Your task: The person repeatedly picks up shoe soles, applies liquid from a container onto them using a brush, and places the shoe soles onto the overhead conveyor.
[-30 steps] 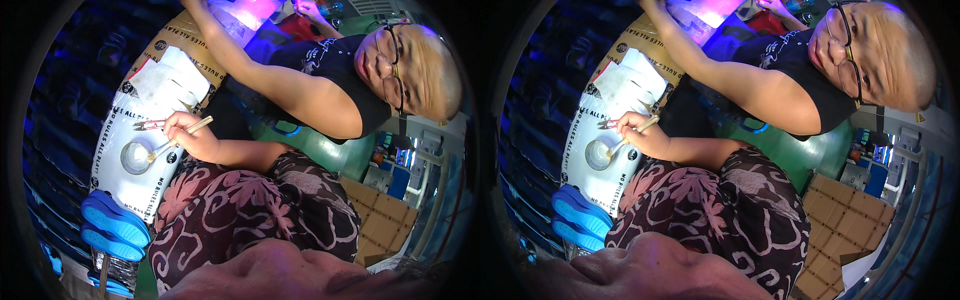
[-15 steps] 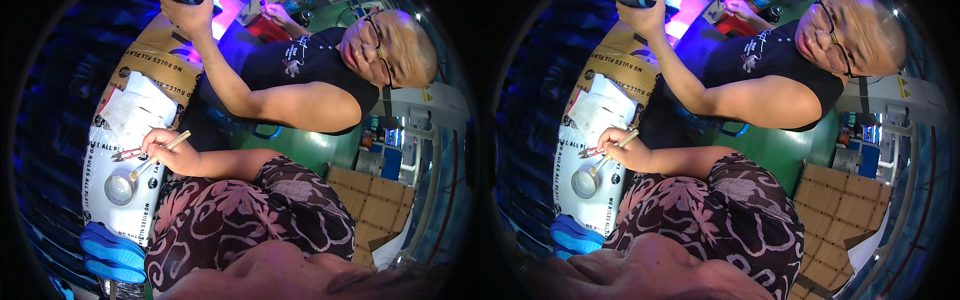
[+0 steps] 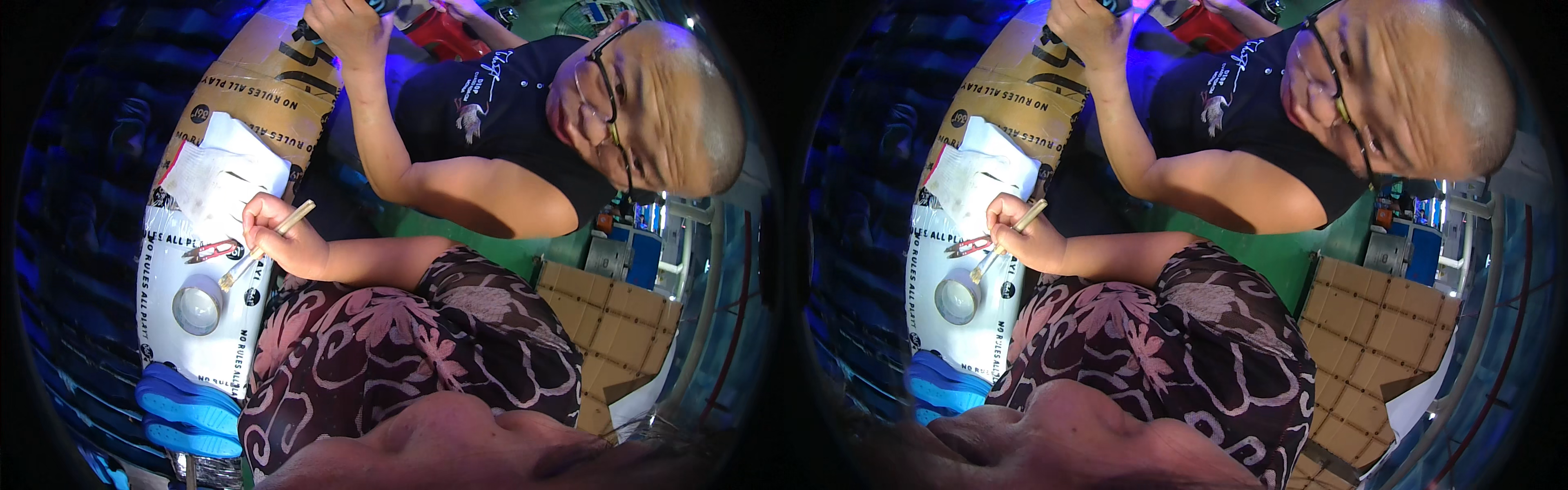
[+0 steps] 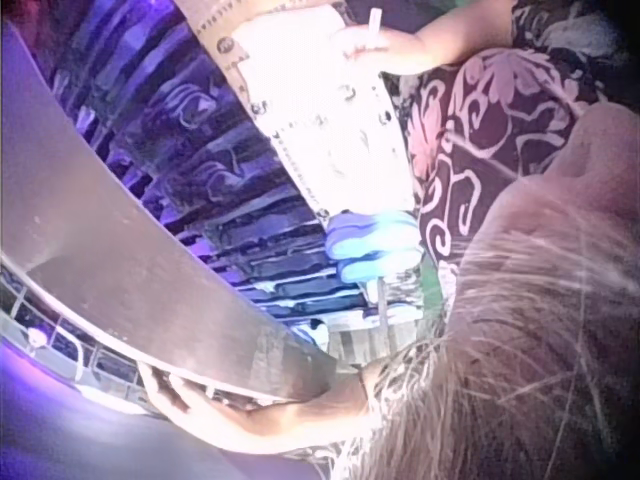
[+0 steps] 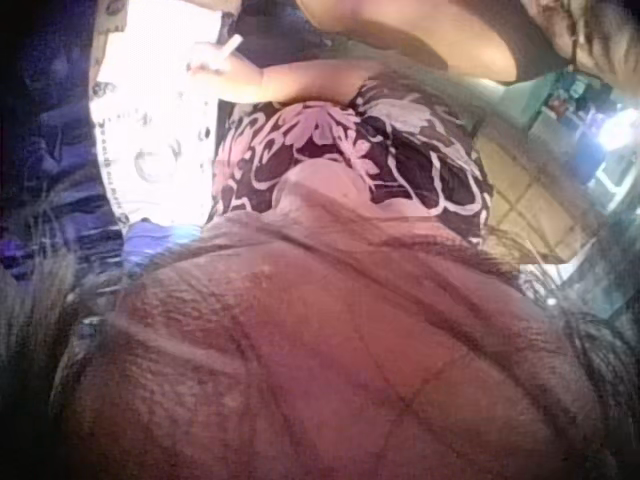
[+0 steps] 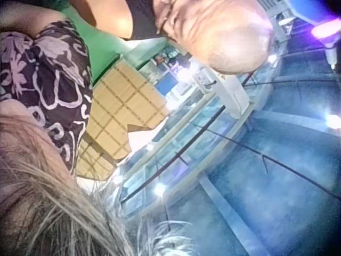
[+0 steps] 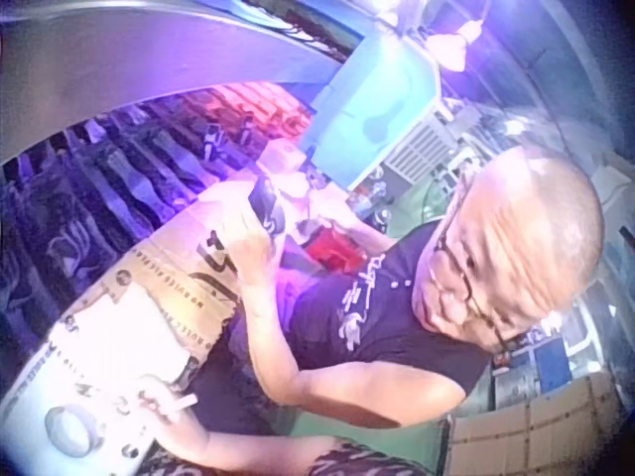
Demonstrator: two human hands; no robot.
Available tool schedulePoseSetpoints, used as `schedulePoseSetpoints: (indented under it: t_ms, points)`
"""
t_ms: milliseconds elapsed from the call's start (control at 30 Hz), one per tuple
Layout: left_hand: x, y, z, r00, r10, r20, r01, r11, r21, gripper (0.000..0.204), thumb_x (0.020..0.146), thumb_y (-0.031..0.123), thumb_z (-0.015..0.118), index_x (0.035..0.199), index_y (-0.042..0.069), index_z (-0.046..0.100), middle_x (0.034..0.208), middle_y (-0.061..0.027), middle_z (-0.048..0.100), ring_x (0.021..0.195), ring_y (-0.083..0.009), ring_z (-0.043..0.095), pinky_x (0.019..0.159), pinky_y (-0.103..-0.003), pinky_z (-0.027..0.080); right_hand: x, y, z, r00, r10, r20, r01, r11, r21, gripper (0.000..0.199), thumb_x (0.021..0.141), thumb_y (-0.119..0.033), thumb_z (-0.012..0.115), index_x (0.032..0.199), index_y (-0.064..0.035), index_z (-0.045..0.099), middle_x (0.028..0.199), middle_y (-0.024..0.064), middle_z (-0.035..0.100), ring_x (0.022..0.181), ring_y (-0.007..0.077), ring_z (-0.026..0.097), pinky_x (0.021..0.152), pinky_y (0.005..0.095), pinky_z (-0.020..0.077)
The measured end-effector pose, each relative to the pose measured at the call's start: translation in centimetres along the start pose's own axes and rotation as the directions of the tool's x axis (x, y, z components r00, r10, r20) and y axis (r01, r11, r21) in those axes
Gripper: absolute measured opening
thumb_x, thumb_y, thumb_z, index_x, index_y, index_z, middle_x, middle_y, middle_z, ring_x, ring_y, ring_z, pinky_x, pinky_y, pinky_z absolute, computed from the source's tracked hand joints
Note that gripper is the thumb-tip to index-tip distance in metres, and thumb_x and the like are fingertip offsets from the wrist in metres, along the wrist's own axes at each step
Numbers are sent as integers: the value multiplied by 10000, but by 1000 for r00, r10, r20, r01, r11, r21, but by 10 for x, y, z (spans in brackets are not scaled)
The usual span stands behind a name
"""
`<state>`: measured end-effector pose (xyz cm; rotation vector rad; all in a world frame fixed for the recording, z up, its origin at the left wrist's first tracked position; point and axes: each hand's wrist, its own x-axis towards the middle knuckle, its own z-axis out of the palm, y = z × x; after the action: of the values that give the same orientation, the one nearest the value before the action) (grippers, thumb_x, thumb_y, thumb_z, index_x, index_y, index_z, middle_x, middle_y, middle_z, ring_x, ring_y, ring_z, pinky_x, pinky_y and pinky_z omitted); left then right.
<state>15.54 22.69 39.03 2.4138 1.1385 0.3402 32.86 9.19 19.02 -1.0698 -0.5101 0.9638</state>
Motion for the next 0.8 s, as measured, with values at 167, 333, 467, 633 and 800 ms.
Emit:
schedulePoseSetpoints:
  t_ms: [167, 333, 467, 633, 800]
  points:
    - [-1, -5, 1, 1000, 13, -2, -13, 1000, -3, 368, 823, 286, 555, 1123, 75, 536, 1082, -150, 567, 972, -274, 550, 891, -359, 411, 0, 4, 1, 1000, -5, -16, 5, 1000, 2, 59, 845, 14, 403, 863, -41, 414, 698, 24, 475, 621, 77, 446, 579, 217, 389]
    - [-8, -10, -1, 1000, 18, -11, -18, 1000, -7, 375, 820, 289, 564, 1128, 78, 531, 1079, -153, 568, 966, -277, 553, 888, -360, 416, -2, 7, 4, 1000, 16, -9, -16, 1000, -12, 50, 852, 4, 399, 866, -36, 425, 711, 26, 481, 629, 74, 448, 591, 215, 399]
    - [-13, -12, -2, 1000, 23, -16, -23, 1000, -4, 381, 818, 291, 571, 1132, 80, 527, 1078, -156, 570, 962, -280, 556, 886, -361, 420, -3, 8, 8, 1000, -6, -18, 5, 999, -36, 47, 814, -3, 415, 833, -31, 446, 722, 28, 486, 618, 72, 465, 572, 213, 416]
    - [-19, -13, 0, 999, 26, -29, -27, 1000, -10, 389, 815, 293, 580, 1136, 83, 522, 1075, -159, 571, 956, -282, 559, 884, -362, 424, -5, 9, 9, 1000, -20, 14, 21, 996, -85, 47, 868, -41, 400, 855, -28, 443, 743, 35, 499, 645, 74, 461, 608, 218, 409]
    - [-22, -15, -2, 999, 38, -33, -38, 999, -10, 397, 812, 296, 589, 1141, 86, 518, 1073, -162, 573, 951, -285, 562, 882, -363, 429, -5, 7, 11, 1000, 7, 11, -6, 996, -85, 88, 878, -54, 388, 833, -21, 456, 739, 39, 500, 632, 80, 466, 596, 223, 410]
